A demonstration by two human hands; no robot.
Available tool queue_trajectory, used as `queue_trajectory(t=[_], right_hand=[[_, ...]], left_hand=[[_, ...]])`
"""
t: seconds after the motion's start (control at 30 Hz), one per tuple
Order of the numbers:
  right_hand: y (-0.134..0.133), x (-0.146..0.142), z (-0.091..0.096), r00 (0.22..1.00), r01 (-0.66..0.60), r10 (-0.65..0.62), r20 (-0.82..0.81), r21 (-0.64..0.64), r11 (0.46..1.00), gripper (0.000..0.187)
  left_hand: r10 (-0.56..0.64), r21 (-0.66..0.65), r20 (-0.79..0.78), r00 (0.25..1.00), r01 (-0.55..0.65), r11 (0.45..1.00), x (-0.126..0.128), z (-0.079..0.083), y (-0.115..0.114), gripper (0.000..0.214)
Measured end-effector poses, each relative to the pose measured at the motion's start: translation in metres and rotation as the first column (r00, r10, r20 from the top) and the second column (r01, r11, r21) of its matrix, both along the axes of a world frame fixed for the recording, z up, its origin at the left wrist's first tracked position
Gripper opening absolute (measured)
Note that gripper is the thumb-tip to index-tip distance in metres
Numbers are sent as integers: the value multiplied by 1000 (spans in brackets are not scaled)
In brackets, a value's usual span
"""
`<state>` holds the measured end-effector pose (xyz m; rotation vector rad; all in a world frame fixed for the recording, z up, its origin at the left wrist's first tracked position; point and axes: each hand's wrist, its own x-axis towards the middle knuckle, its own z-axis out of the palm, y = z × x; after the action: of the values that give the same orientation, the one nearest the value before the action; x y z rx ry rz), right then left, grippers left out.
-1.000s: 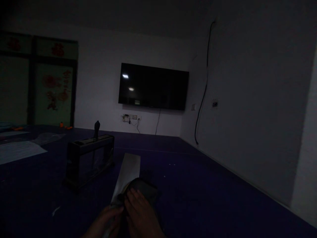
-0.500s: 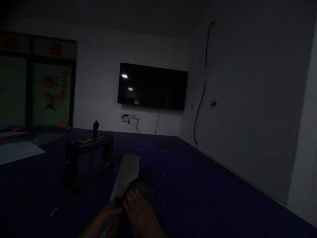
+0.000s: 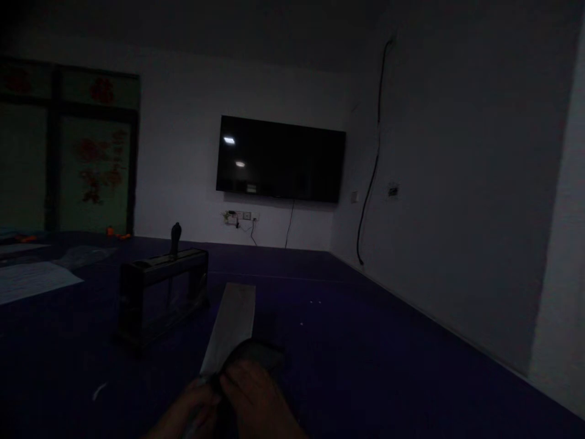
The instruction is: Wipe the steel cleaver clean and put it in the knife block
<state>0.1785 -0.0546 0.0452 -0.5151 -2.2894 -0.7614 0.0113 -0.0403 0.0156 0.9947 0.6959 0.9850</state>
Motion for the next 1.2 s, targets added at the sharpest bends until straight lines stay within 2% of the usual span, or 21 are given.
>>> queue_trajectory(t=[0.1,0.23,0.33,0.47,0.57,0.67,0.8,0.93,1.2], right_hand=[[-1,-5,1,997,69,-68,40,-27,997,43],[-3,-11,1,988,149,-148,39,-7,989,47],[-2,-11,2,984,150,-149,99,-2,989,50],[1,-8,4,971,155,-144,189,-45,987,54],[4,-7,1,967,161,-147,209,-53,985,56],[4,-7,-2,973,140,-135,187,-11,990,54],[3,-6,-1,979,140,-139,146,4,990,53],[5,-3,-3,979,162,-158,127,-27,986,60],[13,0,-18,977,213,-211,31,-97,972,70]], left_hand=[[-3,26,-20,1000,4,1000,0,-10,4,40],[39,55,-23,999,-38,998,-1,-17,5,30],[41,63,-34,999,-39,997,-1,-17,3,24],[98,120,-72,993,-89,989,2,-11,1,32],[108,122,-62,992,-100,987,4,-7,0,29],[60,127,-50,997,-54,991,1,-8,1,28],[22,138,-27,999,-18,990,-3,-11,3,40],[-15,102,-26,1000,17,995,-2,-11,6,45],[-25,45,6,1000,25,999,0,-6,4,39]])
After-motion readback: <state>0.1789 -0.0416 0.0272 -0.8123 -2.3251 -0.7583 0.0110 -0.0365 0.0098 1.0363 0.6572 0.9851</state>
